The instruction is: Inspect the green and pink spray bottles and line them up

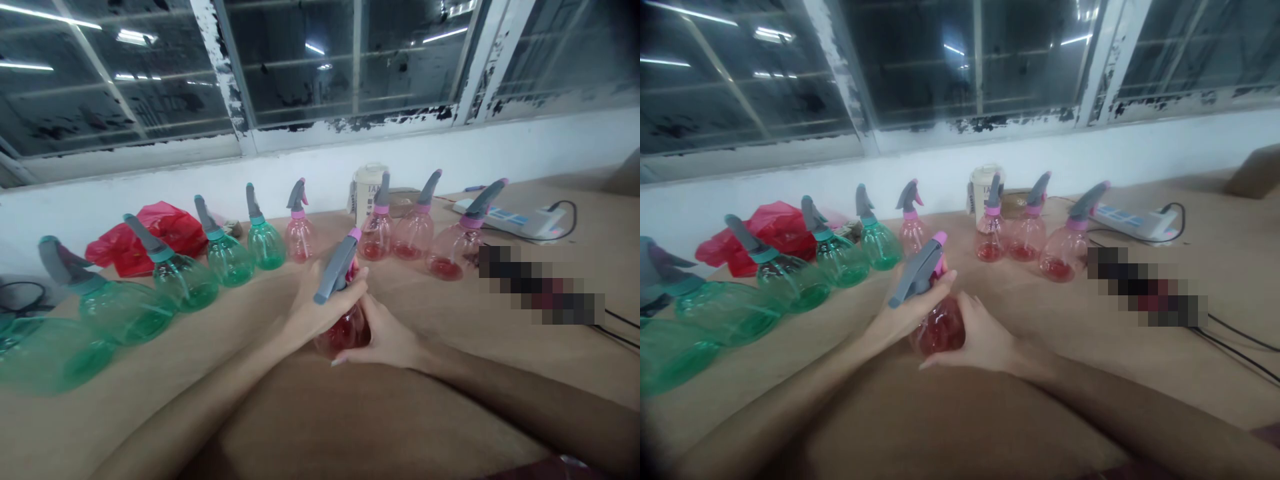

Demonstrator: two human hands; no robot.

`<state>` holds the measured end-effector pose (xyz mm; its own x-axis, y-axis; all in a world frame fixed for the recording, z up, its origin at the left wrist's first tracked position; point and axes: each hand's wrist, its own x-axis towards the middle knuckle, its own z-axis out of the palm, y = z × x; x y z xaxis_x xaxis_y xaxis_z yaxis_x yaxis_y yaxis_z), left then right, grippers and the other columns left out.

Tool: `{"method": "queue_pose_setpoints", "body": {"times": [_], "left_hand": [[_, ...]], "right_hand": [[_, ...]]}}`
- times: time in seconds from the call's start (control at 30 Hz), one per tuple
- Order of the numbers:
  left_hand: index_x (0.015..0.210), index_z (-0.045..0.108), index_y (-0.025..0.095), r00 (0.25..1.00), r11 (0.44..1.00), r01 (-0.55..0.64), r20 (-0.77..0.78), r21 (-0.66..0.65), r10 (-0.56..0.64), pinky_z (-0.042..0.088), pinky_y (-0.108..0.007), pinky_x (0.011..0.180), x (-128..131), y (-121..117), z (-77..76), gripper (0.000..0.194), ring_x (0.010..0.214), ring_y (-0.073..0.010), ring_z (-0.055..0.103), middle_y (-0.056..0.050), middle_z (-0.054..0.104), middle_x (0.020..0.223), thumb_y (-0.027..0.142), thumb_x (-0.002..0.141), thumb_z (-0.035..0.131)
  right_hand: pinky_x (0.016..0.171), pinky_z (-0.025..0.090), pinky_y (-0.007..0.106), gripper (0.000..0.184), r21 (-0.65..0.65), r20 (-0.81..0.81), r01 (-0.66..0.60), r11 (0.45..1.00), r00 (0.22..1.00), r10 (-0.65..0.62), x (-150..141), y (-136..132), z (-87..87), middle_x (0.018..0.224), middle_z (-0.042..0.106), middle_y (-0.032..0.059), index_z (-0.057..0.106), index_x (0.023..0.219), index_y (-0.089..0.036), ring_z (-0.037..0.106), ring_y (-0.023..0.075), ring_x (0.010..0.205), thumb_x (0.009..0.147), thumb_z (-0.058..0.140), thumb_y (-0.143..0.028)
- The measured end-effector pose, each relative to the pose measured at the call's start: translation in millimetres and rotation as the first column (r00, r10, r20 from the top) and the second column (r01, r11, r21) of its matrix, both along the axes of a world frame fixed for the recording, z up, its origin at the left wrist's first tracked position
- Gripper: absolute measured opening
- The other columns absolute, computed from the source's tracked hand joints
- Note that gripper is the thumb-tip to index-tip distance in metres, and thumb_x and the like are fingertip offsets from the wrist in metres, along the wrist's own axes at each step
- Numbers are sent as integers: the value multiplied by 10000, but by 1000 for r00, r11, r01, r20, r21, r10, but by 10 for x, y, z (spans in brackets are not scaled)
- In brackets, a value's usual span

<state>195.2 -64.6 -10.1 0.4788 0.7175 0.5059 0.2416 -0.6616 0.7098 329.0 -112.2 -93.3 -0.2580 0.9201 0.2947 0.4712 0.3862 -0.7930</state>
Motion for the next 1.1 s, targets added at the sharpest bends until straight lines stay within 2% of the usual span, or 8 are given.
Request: {"method": "queue_pose_setpoints", "body": {"times": [0.07,0.17,0.3,0.43,0.63,0.83,0.93,1.1], "left_hand": [[692,484,209,1000,1000,-2,3,-5,2,452,-267,566,-5,0,-11,126,552,-109,487,37,524,618,253,780,563],[820,537,215,1000,999,15,18,-36,-15,476,-290,630,-22,-10,-19,72,624,-129,536,12,573,699,287,817,544],[974,551,219,998,997,51,27,-53,-49,494,-323,719,-39,-26,-17,173,757,-161,584,-26,613,837,318,833,539],[973,558,216,998,998,62,29,-14,-61,487,-346,817,-30,-31,-13,162,848,-173,593,-35,613,888,287,828,547],[1017,576,203,1000,999,23,-4,23,-23,483,-368,845,-29,-37,-22,210,880,-184,599,-44,609,889,291,829,546],[1063,558,213,1000,999,28,-9,-18,-28,501,-371,826,-39,-22,-46,261,845,-180,624,-65,633,993,307,819,557],[1098,548,205,1000,999,20,-9,-30,-20,503,-375,820,-37,-16,-63,307,838,-184,628,-64,642,961,318,813,563],[984,566,198,999,998,36,-4,-59,-36,501,-352,816,-33,-24,-52,208,849,-176,624,-43,648,940,309,808,569]], "right_hand": [[946,401,552,863,-3,-2,9,1000,1000,-9,-7,-1,9,1113,566,105,399,1246,-218,508,328,1115,534,754,-553],[938,418,533,841,9,-8,1,1000,1000,-1,-7,7,16,1133,557,103,413,1223,-223,509,320,1116,529,757,-551],[934,424,532,797,14,-12,-20,1000,1000,20,3,17,15,1125,560,100,424,1201,-222,511,314,1124,551,745,-553],[920,436,525,829,17,-11,-3,1000,1000,3,2,11,16,1147,544,117,394,1217,-211,508,313,1122,547,754,-541],[960,399,513,863,49,-9,-15,999,1000,15,0,0,33,1219,510,112,356,1259,-230,454,312,1183,553,758,-522],[971,396,500,876,66,-23,-41,997,999,43,-1,6,41,1276,479,121,331,1277,-225,453,301,1191,566,760,-504],[954,417,489,883,56,-33,-44,997,998,46,-5,3,45,1267,490,120,322,1290,-223,471,297,1174,573,759,-499],[1012,364,483,961,85,-55,-78,993,995,83,-11,3,61,1329,443,126,248,1352,-221,413,295,1239,582,761,-482]]}}
